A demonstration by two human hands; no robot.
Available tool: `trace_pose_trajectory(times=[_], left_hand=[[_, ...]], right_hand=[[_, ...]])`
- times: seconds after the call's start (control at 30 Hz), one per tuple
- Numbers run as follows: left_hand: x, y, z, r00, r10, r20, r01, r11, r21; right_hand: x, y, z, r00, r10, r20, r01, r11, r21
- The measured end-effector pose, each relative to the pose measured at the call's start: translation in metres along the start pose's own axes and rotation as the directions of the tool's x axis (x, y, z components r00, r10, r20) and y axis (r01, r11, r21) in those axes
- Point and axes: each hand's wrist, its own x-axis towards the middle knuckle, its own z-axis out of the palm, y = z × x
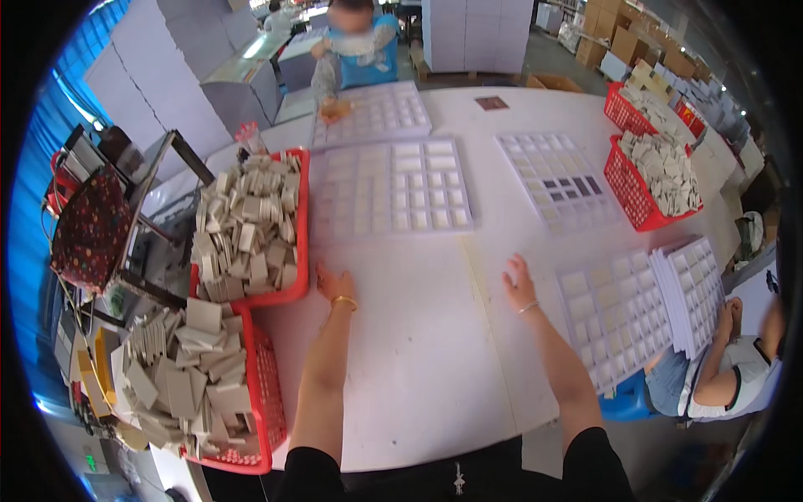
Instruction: The person picks small rectangular tiles from a red basket and places them into the compartments of a white grid tray. The person repeats this process, filling multiple trays with the tiles one by one.
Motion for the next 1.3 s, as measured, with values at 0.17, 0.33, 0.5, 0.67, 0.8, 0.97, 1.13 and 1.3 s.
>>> trace_pose_trajectory(times=[0.17, 0.33, 0.5, 0.67, 0.8, 0.97, 1.13, 1.3], left_hand=[[0.029, 0.005, 0.014, 0.976, 0.0, -0.216, 0.047, 0.976, 0.213], [0.042, 0.016, 0.012, 0.975, 0.044, -0.219, -0.025, 0.996, 0.09], [0.036, 0.024, 0.012, 0.98, -0.048, -0.192, 0.057, 0.998, 0.038], [0.061, -0.025, 0.022, 0.99, 0.03, -0.135, -0.062, 0.967, -0.246], [0.046, -0.042, 0.008, 0.99, 0.108, -0.094, -0.139, 0.88, -0.455], [-0.038, -0.03, -0.035, 0.993, 0.088, -0.083, -0.119, 0.817, -0.564], [-0.17, -0.047, -0.111, 0.997, 0.044, -0.056, -0.063, 0.905, -0.421], [-0.284, -0.073, -0.19, 0.999, -0.005, 0.033, 0.014, 0.963, -0.269]], right_hand=[[0.077, -0.061, 0.057, 0.969, 0.202, -0.144, -0.23, 0.949, -0.217], [0.113, -0.071, 0.073, 0.96, 0.234, -0.152, -0.264, 0.94, -0.218], [0.132, -0.047, 0.071, 0.979, 0.2, -0.039, -0.203, 0.965, -0.168], [0.114, -0.016, 0.065, 0.997, 0.048, -0.068, -0.031, 0.973, 0.231], [0.055, -0.011, 0.044, 0.985, 0.167, -0.047, -0.122, 0.862, 0.493], [-0.056, 0.006, 0.011, 0.957, 0.276, -0.084, -0.188, 0.818, 0.544], [-0.143, -0.043, -0.046, 0.859, 0.488, -0.154, -0.405, 0.833, 0.378], [-0.201, -0.04, -0.118, 0.932, 0.362, 0.023, -0.363, 0.93, 0.061]])
